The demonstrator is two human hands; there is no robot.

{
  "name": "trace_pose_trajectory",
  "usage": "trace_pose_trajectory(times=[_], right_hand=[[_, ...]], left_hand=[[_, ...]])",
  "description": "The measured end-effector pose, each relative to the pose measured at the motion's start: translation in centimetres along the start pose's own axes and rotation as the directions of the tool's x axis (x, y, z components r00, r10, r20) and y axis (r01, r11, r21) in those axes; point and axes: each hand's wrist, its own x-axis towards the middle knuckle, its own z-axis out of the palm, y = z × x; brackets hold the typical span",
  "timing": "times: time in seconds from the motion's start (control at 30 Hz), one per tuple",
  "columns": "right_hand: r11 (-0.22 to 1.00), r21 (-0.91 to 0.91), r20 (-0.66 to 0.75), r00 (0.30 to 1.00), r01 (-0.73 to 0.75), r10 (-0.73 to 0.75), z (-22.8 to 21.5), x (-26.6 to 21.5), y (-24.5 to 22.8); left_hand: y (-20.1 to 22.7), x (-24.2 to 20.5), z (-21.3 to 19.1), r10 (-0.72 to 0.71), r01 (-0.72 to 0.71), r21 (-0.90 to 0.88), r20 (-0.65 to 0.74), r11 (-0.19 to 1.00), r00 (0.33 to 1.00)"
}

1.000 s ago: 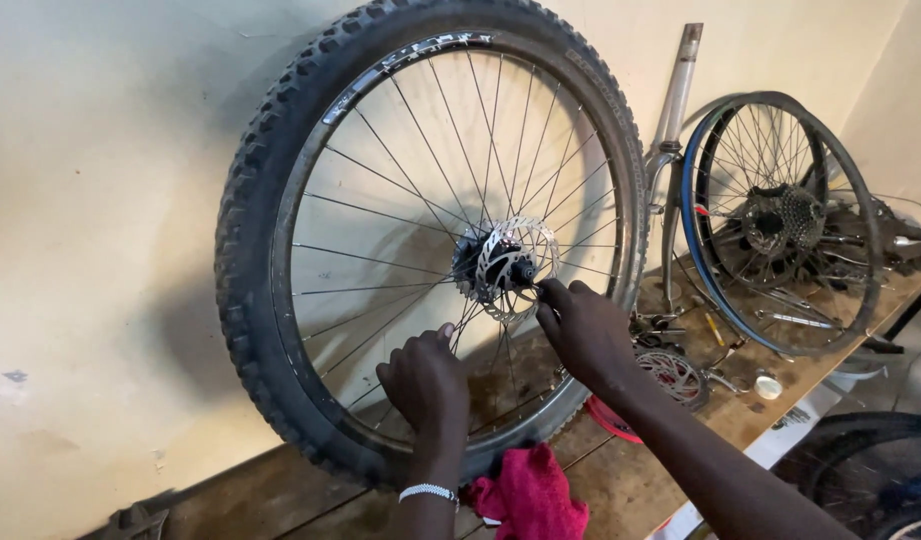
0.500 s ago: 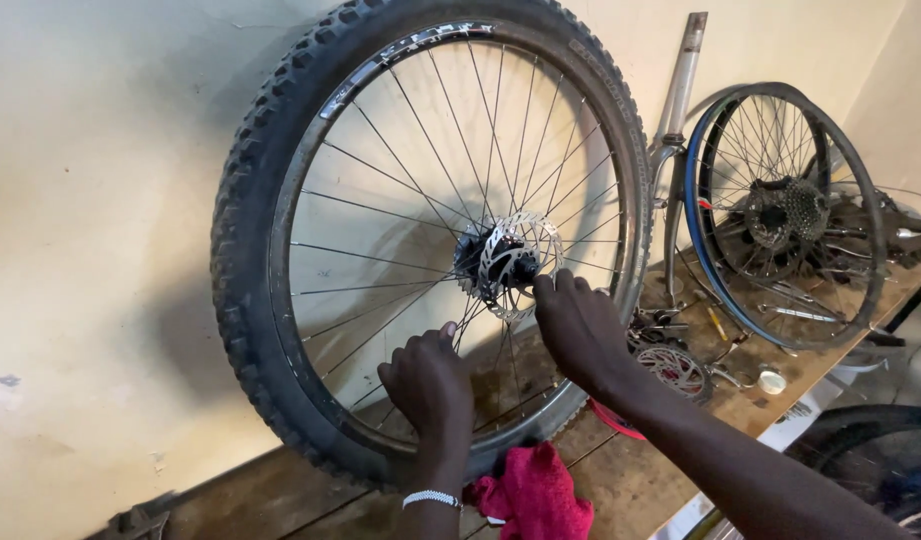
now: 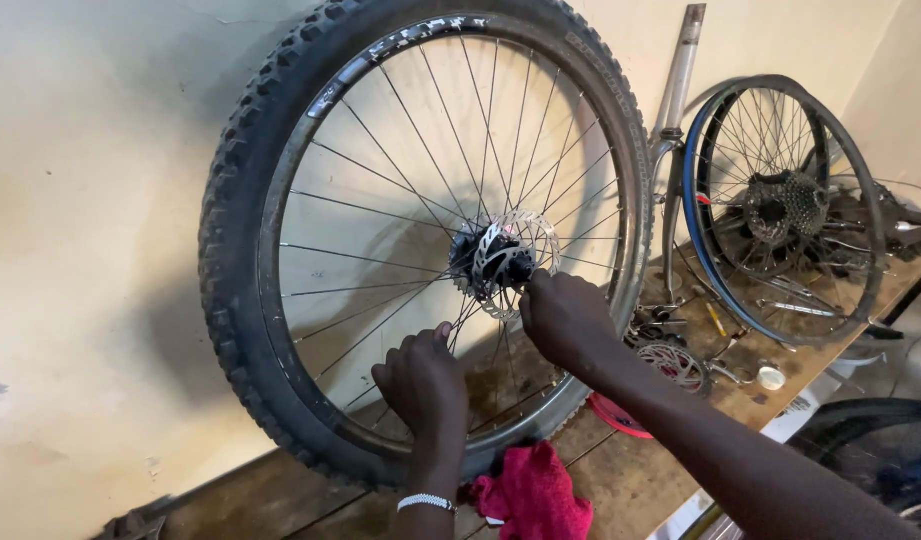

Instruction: Installing a disc brake rotor onto a bicycle wheel hub using a hex key to tighten the mounting bolts.

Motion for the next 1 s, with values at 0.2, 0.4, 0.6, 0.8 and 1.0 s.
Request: trace_pose_trajectory(times=[0.2, 0.4, 0.6, 0.8, 1.0], right_hand=[[0.977, 0.147, 0.075, 0.987, -0.154, 0.144, -3.3, -2.3, -1.8], [0.700, 0.577, 0.094, 0.886, -0.420, 0.454, -2.5, -3.9, 3.2], [0.246, 0.715, 0.390, 0.665, -0.655, 0.637, 2.4, -7.5, 12.5], [-0.033, 0.709, 0.511, 0.481, -0.704, 0.713, 11.8, -14.9, 19.5], [-0.001, 0.633, 0.516, 0.421, -0.774, 0.746, 13.5, -18.6, 21.2]], left_hand=[[0.2, -0.4, 0.4, -0.040, 0.034, -0.062, -0.094, 0.997, 0.995], [4.1, -3.4, -1.9, -0.090, -0.062, -0.349, -0.403, 0.935, 0.911], [7.0, -11.2, 6.5, -0.016, 0.028, -0.601, 0.026, 0.799, 1.000], [8.8, -16.9, 13.2, 0.146, 0.180, -0.562, 0.486, 0.807, 0.862], [9.7, -20.3, 19.1, 0.158, 0.191, -0.423, 0.663, 0.886, 0.732]])
